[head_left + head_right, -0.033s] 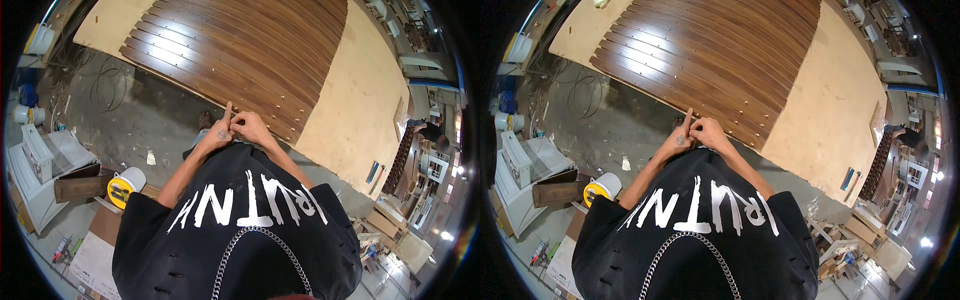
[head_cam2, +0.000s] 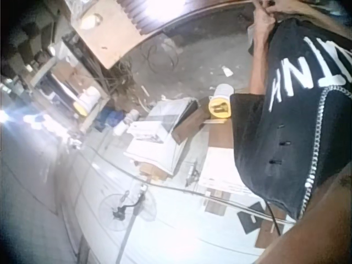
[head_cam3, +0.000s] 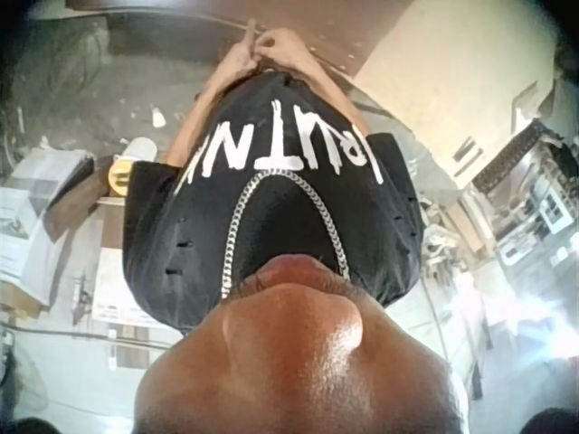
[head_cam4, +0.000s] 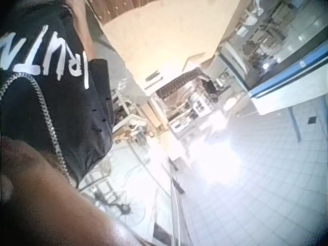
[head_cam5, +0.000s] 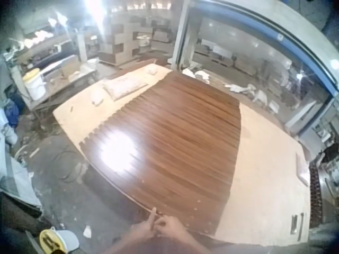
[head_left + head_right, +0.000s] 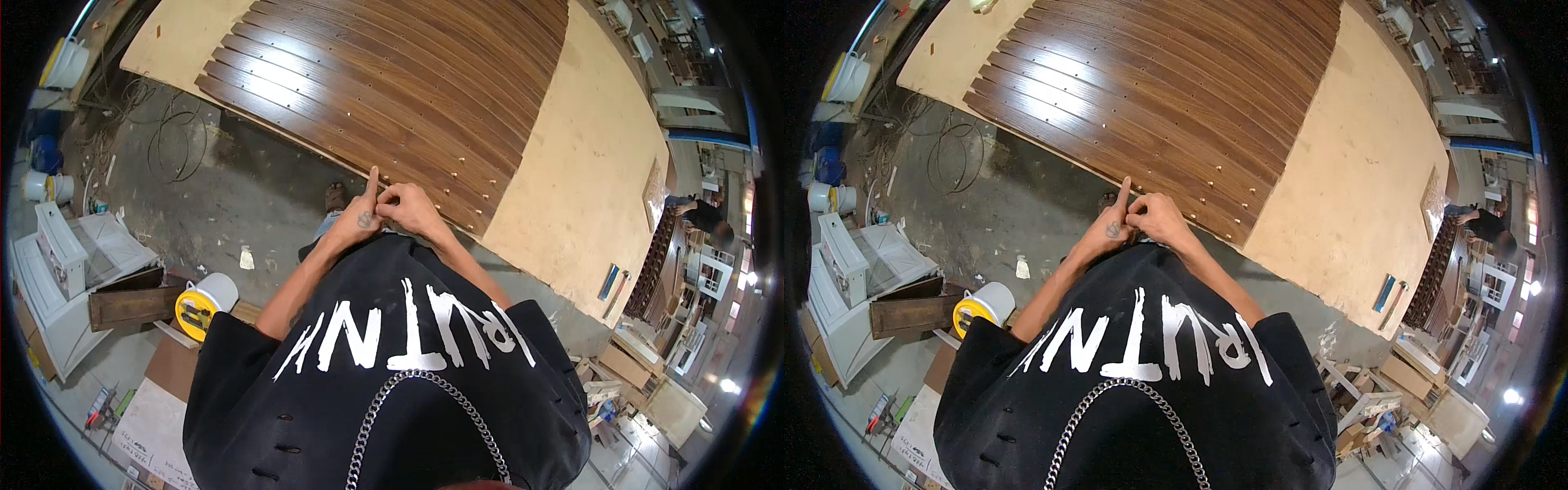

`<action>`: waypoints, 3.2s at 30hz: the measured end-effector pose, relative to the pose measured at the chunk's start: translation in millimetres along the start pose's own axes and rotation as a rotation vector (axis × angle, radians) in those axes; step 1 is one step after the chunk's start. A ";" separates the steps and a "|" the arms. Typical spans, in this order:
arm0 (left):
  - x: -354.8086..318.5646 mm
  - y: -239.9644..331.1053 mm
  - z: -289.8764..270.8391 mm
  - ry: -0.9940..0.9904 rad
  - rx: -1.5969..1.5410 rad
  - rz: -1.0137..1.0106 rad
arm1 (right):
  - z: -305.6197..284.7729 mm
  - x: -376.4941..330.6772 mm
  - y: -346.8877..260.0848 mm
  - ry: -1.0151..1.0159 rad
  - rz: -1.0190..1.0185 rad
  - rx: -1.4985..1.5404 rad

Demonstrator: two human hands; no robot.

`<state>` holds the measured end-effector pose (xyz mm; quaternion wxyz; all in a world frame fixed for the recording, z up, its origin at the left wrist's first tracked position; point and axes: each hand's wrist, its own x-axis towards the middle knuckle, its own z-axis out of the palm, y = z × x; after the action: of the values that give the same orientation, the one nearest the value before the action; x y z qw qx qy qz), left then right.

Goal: Assembling a wooden lattice structure by inserting wooden pegs into pre-drilled holes in wood slats and securing them with a hammer.

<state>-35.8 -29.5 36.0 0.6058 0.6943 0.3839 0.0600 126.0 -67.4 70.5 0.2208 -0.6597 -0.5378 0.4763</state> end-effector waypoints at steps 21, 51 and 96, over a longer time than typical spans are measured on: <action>-1.1 -9.4 -13.2 0.353 -0.164 -0.139 | -15.5 45.7 34.5 0.405 -0.066 -0.330; 107.6 57.1 -46.3 0.031 0.697 -0.266 | -13.1 36.4 82.1 0.704 0.015 0.416; 47.1 36.2 -121.8 -0.149 -0.854 -0.038 | -15.3 56.0 -50.7 0.474 -0.112 -0.198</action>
<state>-53.1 96.9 81.8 0.8658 0.3766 0.2925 0.1520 112.1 4.0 96.2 0.3010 -0.7403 -0.5509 0.2406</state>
